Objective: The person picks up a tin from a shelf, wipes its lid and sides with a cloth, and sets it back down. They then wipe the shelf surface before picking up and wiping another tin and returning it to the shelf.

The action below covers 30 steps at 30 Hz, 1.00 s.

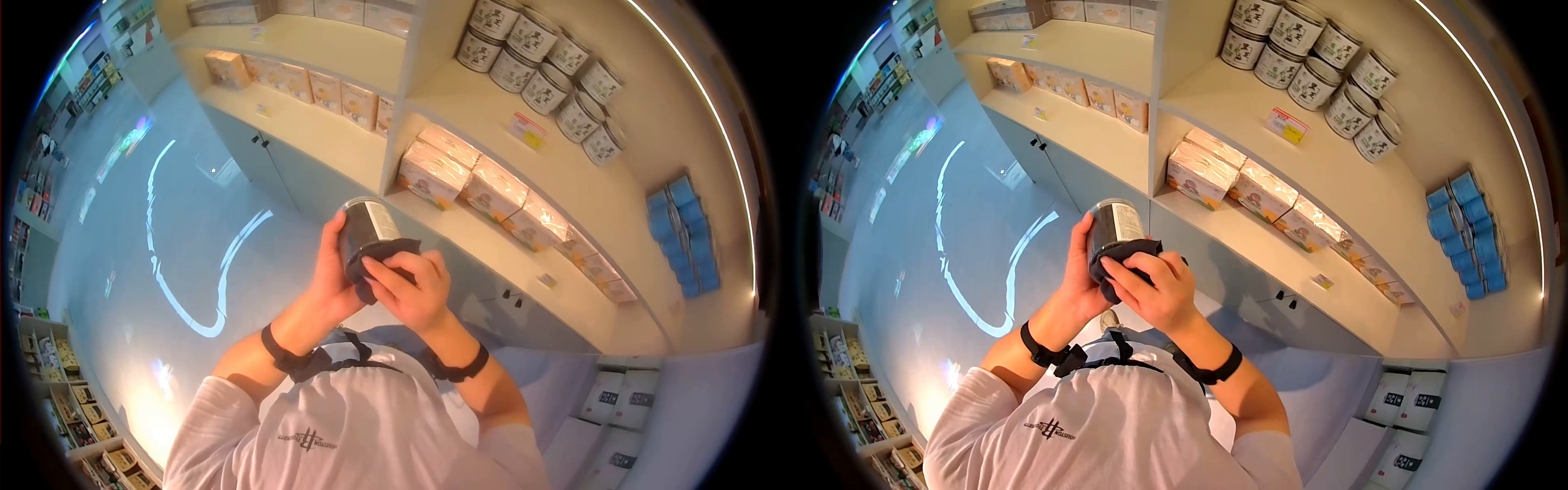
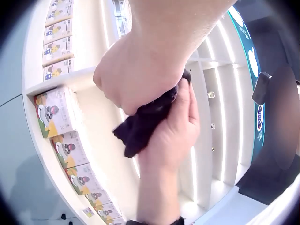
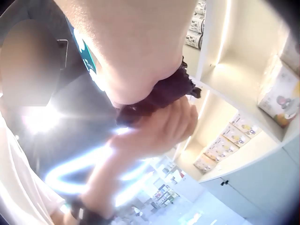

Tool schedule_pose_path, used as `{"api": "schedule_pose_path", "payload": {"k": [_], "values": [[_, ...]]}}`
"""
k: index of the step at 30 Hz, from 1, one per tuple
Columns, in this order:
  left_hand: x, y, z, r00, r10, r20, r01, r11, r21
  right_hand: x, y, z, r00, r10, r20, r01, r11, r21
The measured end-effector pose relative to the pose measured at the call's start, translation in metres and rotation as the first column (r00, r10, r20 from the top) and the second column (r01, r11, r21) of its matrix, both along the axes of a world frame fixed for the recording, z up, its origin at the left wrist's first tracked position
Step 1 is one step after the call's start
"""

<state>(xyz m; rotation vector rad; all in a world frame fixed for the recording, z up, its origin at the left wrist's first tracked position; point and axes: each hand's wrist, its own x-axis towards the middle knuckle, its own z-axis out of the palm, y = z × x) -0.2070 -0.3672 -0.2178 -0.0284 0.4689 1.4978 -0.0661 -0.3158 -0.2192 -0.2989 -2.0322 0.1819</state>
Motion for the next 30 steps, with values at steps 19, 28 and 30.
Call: {"api": "schedule_pose_path", "payload": {"k": [19,28,30], "values": [[0.008,0.001,0.002,0.995,-0.014,-0.099,0.008,0.998,-0.062,-0.002,0.02,0.031,0.997,-0.072,0.023,0.067,0.984,0.168],[0.006,0.007,0.003,0.999,0.014,-0.047,-0.018,0.996,-0.086,0.003,0.017,0.017,0.999,0.032,0.013,-0.034,0.988,0.154],[0.007,0.009,0.008,1.0,-0.01,-0.012,0.009,0.998,-0.068,0.003,0.024,0.029,0.999,0.032,0.038,-0.038,0.983,0.179]]}}
